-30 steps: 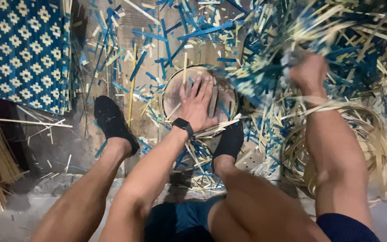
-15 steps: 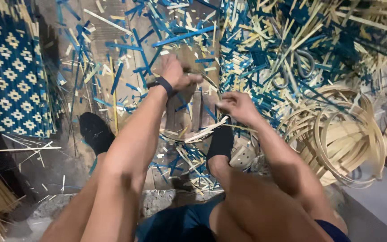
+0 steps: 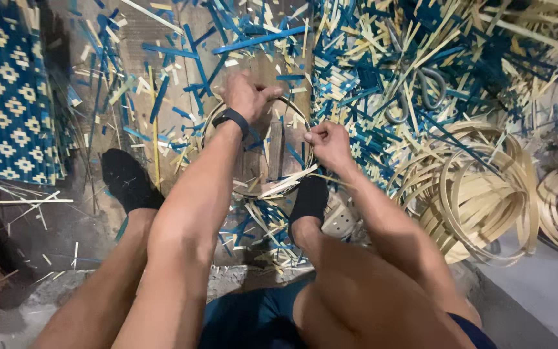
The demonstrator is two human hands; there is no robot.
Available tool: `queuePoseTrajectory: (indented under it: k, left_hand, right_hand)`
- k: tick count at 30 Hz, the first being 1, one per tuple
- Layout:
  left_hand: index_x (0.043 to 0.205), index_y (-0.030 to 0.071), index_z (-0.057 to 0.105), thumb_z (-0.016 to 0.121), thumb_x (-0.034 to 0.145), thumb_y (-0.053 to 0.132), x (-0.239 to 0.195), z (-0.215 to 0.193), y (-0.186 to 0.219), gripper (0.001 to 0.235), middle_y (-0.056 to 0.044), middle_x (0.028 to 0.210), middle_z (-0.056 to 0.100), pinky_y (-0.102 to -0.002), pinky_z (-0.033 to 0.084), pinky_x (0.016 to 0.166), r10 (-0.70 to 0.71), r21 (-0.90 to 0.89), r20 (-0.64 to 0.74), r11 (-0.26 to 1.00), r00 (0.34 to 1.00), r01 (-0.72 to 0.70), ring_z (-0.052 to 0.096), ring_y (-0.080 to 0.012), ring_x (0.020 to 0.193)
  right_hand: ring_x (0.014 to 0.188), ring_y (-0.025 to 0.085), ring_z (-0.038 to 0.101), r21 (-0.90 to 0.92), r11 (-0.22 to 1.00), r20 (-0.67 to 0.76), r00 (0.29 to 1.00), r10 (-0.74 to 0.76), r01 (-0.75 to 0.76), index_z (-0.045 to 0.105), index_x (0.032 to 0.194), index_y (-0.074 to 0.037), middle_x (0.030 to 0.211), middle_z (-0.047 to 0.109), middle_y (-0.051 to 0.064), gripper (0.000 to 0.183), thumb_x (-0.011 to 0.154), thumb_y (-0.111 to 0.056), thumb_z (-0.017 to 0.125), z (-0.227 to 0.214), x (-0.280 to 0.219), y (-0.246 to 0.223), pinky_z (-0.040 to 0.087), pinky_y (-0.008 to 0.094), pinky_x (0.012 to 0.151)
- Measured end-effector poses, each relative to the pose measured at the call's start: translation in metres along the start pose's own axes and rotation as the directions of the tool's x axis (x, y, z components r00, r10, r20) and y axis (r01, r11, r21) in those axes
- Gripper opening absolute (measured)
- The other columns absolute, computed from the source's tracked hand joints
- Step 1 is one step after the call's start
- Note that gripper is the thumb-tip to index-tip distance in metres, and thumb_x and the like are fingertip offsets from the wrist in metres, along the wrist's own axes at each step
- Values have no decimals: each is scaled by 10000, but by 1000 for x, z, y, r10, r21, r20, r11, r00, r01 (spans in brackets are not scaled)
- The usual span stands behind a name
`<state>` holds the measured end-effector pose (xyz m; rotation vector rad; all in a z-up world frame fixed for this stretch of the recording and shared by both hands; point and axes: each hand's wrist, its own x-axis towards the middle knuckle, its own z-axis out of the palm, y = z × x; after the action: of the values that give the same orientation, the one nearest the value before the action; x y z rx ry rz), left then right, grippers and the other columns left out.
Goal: The person trims excess woven material from circular bamboo trays using shears. They repeatedly place a circular frame onto a woven mat, trim the overhanging edges, and stack the finished trays.
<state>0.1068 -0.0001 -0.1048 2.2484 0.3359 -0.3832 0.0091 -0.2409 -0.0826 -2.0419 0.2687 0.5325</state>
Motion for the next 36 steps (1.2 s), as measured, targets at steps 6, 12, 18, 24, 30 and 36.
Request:
queuePoseTrajectory:
  k: [6, 12, 18, 24, 30, 36]
  left_hand:
    - [942, 111, 828, 616, 1034, 607, -28, -72, -86, 547, -200, 930, 750, -509, 538, 766, -71, 265, -203, 956, 977, 125, 705, -396, 872]
    - [950, 60, 781, 769, 820, 448, -86, -93, -174, 410, -119, 864, 770, -422, 544, 693, -274, 3, 95, 961, 957, 275, 697, -232, 768]
    - [1119, 206, 842, 716, 844, 629, -73, -72, -157, 520, -129, 1094, 784, -453, 548, 918, -267, 380, -127, 877, 955, 295, 728, -323, 1014]
    - [1135, 74, 794, 815, 864, 441, -133, -31, -130, 457, -220, 962, 745, -540, 554, 784, -342, -107, 68, 931, 937, 348, 681, -454, 938]
    - [1139, 73, 776, 792, 865, 376, -149, -2, -107, 408, -190, 942, 741, -507, 529, 761, -411, -460, 216, 757, 886, 464, 669, -385, 892]
    - [1143, 73, 759, 769, 866, 311, -152, -9, -110, 365, -160, 922, 736, -475, 505, 738, -389, -493, 280, 726, 878, 479, 658, -317, 845]
  right_hand:
    - [660, 154, 670, -157, 979, 142, 978, 151, -128, 725, 952, 23, 740, 726, 81, 332, 844, -266, 848, -11, -21, 6, 540, 314, 625]
    - [707, 153, 702, 101, 993, -13, 998, -54, 55, 748, 910, -8, 782, 742, 79, 284, 801, -248, 854, 18, -21, 56, 563, 320, 653]
    - [775, 159, 723, 149, 980, -193, 976, -104, 134, 764, 998, 16, 868, 762, 99, 330, 814, -245, 849, 10, 34, 31, 581, 301, 714]
    - [753, 195, 715, 117, 969, 79, 974, 210, -218, 723, 1009, 22, 900, 727, 123, 357, 778, -199, 882, -6, 31, 20, 576, 333, 689]
    - [563, 186, 662, 155, 973, 27, 986, 166, -169, 725, 776, 30, 666, 690, 108, 252, 786, -195, 839, 22, 21, 42, 536, 352, 515]
    - [837, 293, 697, -44, 992, -126, 986, 109, -115, 721, 964, 29, 905, 708, 213, 410, 758, -307, 834, 19, 7, 13, 564, 407, 752]
